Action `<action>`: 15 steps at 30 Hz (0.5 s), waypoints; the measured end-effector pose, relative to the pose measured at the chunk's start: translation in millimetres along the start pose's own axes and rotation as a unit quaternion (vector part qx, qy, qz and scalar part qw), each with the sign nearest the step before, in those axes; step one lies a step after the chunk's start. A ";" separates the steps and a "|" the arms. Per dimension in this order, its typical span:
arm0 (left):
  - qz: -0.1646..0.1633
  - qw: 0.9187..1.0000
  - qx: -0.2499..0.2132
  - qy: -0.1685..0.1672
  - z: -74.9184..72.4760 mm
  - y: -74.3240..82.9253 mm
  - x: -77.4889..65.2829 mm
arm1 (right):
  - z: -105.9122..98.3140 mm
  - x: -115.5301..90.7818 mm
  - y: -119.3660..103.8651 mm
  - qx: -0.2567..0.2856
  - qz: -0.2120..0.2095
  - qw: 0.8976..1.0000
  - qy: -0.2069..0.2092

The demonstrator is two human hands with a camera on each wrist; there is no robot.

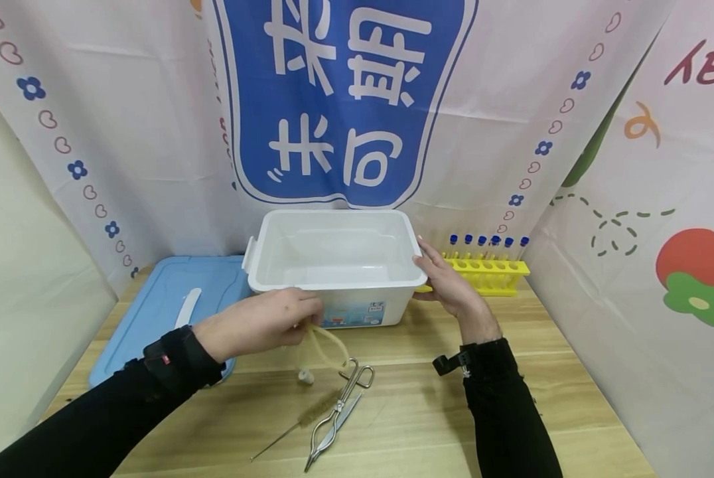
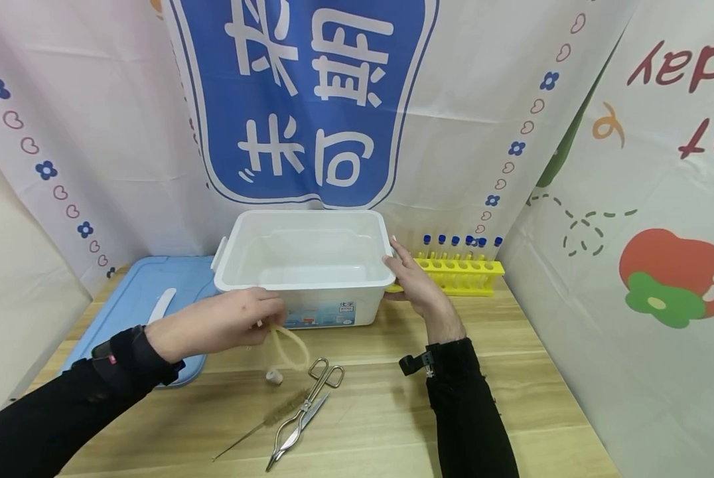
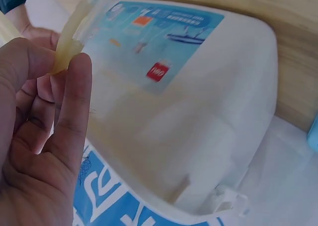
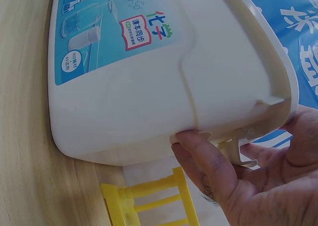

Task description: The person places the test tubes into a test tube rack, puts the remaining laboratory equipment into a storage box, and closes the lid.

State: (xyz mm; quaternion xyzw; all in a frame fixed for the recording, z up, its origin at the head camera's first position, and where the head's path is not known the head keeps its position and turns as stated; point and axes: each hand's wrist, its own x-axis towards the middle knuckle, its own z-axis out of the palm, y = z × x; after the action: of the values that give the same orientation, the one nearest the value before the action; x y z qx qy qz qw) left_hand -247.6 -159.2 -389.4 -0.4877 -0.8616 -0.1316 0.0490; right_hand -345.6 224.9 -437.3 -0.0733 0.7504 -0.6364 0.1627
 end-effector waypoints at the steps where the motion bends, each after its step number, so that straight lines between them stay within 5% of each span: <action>1: -0.002 1.000 -0.001 0.002 -2.3 0.8 0.6 | -0.1 -0.1 -0.1 -0.001 0.000 1.000 0.000; 15: -0.004 0.999 -0.012 0.042 -42.1 13.7 3.0 | -0.6 -1.0 -0.6 -0.005 -0.004 1.000 -0.002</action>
State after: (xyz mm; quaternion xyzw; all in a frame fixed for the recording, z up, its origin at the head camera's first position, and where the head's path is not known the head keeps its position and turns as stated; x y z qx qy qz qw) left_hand -239.3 -161.6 -345.9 -0.4792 -0.8591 -0.1620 0.0786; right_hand -344.9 225.7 -436.5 -0.0781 0.7529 -0.6332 0.1615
